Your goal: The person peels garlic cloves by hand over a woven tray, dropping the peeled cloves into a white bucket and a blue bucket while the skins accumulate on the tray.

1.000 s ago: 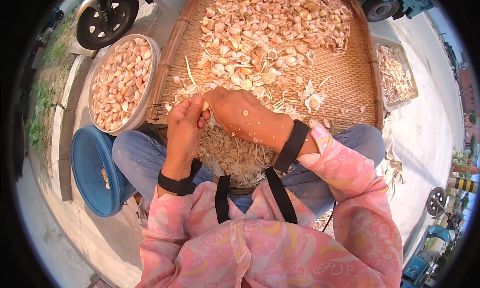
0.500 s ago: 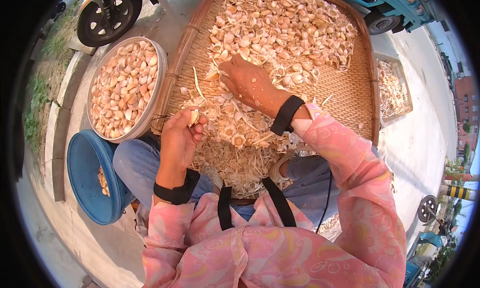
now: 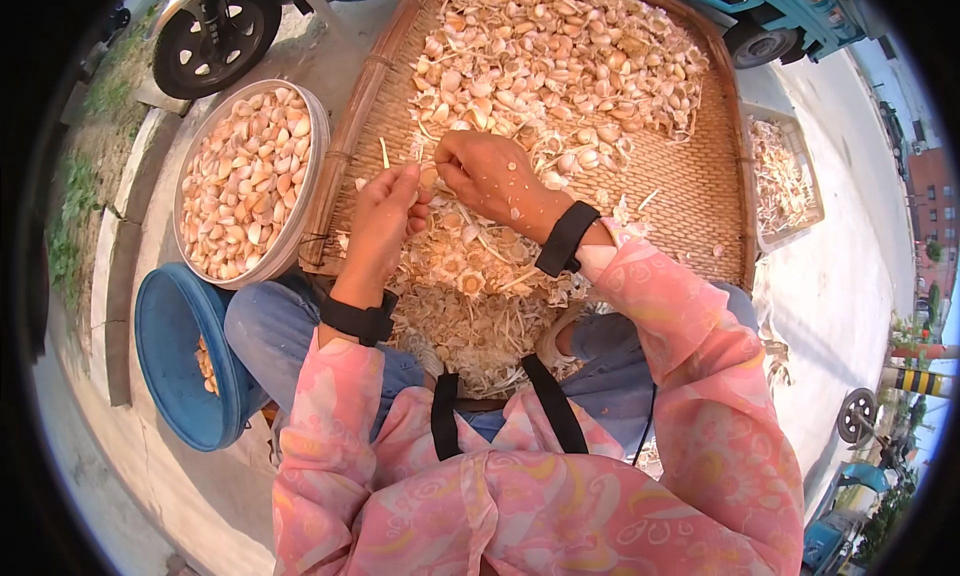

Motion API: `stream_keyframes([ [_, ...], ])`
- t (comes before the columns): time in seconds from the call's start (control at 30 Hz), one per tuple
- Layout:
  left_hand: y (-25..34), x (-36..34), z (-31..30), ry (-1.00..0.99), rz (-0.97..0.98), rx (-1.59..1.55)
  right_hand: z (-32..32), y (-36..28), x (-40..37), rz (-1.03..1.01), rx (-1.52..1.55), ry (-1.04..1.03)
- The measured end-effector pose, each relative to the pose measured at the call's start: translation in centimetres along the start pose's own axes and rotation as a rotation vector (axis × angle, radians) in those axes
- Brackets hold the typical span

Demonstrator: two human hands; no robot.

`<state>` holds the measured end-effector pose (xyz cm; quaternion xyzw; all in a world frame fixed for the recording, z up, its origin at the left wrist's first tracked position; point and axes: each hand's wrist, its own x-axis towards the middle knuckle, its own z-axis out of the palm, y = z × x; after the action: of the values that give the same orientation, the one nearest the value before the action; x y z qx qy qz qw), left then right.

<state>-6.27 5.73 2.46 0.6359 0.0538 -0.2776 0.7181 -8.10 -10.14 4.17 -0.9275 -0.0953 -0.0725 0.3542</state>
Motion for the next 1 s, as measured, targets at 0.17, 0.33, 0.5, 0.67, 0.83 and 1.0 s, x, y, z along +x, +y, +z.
stream_keyframes([
  [0.17, -1.5, -1.3, 1.7, -0.083, -0.002, 0.011, -0.6, 0.0, -3.3, 0.109, 0.199, 0.084],
  [0.33, -2.7, -2.7, 3.8, -0.142, 0.0, -0.121, -0.8, 0.2, -6.2, 0.242, 0.35, 0.166],
  [0.5, -3.9, -3.4, 5.2, -0.17, 0.015, -0.453, -1.1, 0.7, -6.8, 0.277, 0.633, 0.183],
  [0.67, -3.2, -4.1, 6.2, -0.124, 0.133, -0.443, -0.8, 0.4, -6.7, 0.247, 0.652, 0.154],
  [0.83, -3.3, -4.6, 5.4, -0.155, 0.163, -0.397, -2.8, -1.7, -6.6, 0.08, 0.205, 0.045],
  [1.0, -3.4, -4.1, 5.7, -0.139, 0.112, -0.515, -1.9, -0.5, -6.1, 0.04, 0.177, 0.115],
])
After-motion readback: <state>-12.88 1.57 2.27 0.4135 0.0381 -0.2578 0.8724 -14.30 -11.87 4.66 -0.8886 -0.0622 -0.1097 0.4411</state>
